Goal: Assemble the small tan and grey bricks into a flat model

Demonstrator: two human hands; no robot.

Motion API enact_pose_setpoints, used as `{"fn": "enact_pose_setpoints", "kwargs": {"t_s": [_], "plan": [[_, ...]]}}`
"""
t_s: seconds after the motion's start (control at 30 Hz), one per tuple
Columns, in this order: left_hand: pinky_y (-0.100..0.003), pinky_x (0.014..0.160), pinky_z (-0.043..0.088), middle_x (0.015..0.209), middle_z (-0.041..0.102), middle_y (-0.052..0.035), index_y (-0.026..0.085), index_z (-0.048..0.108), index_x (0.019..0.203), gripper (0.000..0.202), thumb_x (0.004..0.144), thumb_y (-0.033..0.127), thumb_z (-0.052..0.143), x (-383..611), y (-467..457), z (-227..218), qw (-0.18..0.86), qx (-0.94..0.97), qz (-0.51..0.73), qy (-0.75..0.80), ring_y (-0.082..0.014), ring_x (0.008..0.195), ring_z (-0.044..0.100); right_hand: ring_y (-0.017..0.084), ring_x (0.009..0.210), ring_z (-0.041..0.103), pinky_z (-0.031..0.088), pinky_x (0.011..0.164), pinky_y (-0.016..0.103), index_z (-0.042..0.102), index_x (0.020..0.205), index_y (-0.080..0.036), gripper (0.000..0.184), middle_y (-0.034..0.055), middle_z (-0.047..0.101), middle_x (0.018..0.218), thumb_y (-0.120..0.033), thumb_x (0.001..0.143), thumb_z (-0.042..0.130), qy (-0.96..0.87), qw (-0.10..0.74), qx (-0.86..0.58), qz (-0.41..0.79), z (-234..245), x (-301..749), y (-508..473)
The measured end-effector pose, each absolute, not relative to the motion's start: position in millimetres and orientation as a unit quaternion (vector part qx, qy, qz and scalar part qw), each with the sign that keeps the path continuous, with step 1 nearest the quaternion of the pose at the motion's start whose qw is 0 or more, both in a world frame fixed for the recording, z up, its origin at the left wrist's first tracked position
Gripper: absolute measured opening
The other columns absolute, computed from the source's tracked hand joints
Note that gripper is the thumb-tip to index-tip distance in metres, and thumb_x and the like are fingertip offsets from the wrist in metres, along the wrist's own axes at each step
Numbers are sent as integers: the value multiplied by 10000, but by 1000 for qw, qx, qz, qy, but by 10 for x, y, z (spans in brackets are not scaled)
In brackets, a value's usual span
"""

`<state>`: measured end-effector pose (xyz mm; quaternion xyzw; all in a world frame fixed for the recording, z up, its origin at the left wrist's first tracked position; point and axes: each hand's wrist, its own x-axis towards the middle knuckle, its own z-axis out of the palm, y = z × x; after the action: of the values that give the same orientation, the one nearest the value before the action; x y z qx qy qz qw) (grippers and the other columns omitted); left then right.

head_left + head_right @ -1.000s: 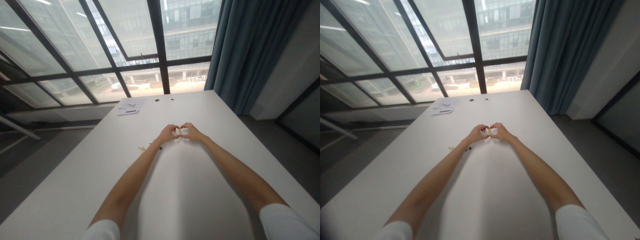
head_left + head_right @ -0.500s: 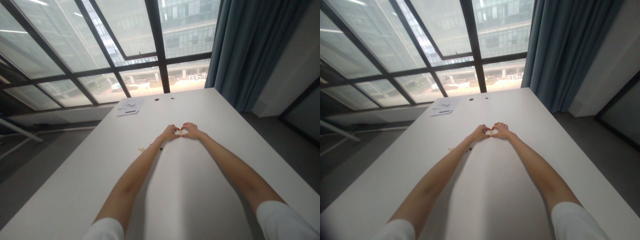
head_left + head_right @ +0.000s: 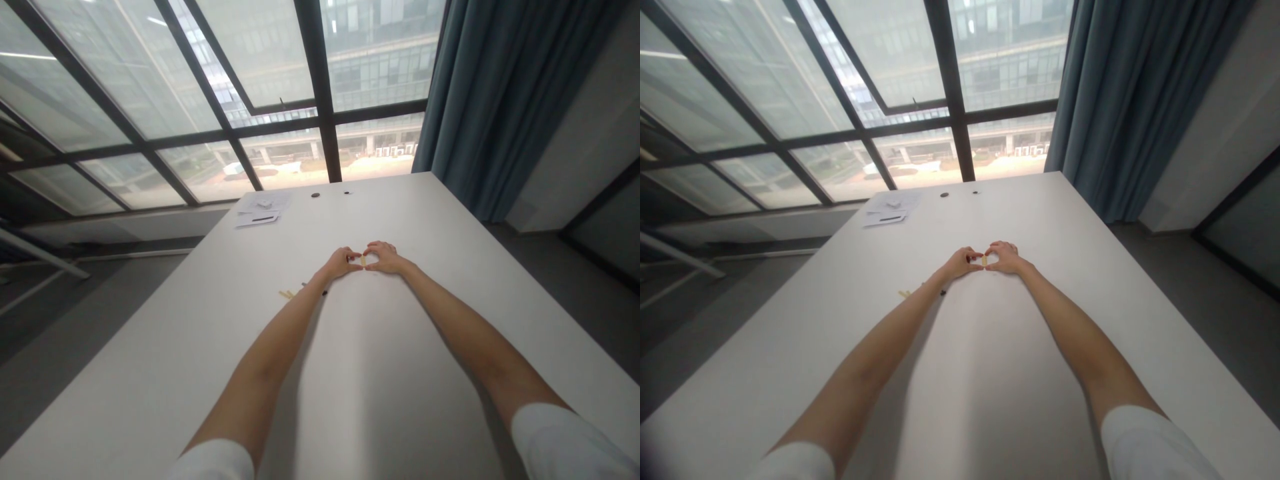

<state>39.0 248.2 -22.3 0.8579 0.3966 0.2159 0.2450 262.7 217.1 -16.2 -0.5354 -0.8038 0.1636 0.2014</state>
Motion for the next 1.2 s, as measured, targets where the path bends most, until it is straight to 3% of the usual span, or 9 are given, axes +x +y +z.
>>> {"fn": "enact_pose_setpoints", "kwargs": {"t_s": [0.8, 0.9, 1.0, 1.1, 1.2], "plan": [[-279, 721, 452, 889, 642, -34, 188, 750, 1128, 543, 674, 482, 798, 387, 2456, -226, 231, 850, 218, 420, -149, 729, 554, 328, 1294, 491, 297, 1115, 562, 707, 1127, -284, 490, 99, 553, 1394, -432, 678, 838, -807, 223, -525, 155, -230, 2648, 2212], [-295, 761, 459, 940, 670, -59, 161, 723, 1181, 603, 709, 534, 753, 387, 2465, -133, 263, 824, 237, 442, -167, 772, 570, 300, 1263, 525, 318, 1118, 533, 684, 1162, -262, 511, 91, 605, 1332, -400, 688, 820, -787, 281, -511, 201, -257, 2670, 2237], [-310, 825, 458, 1037, 697, -100, 130, 709, 1195, 584, 862, 586, 557, 305, 2481, 110, 309, 773, 304, 463, -191, 875, 587, 250, 1190, 580, 394, 1077, 470, 674, 1149, -208, 391, 98, 650, 1247, -332, 779, 706, -732, 387, -505, 245, -248, 2729, 2261], [-299, 792, 461, 1130, 691, -129, 117, 677, 1234, 657, 949, 610, 350, 88, 2454, 482, 328, 724, 381, 472, -186, 884, 574, 252, 1183, 571, 427, 1031, 481, 664, 1130, -192, 333, 109, 641, 1236, -293, 817, 612, -683, 475, -513, 211, -125, 2789, 2244], [-288, 757, 456, 1154, 688, -117, 142, 626, 1311, 689, 972, 618, 262, -234, 2332, 862, 277, 705, 440, 482, -174, 865, 554, 250, 1099, 595, 480, 933, 460, 658, 1119, -204, 332, 95, 648, 1192, -276, 799, 610, -655, 559, -483, 156, 136, 2764, 2152]]}}
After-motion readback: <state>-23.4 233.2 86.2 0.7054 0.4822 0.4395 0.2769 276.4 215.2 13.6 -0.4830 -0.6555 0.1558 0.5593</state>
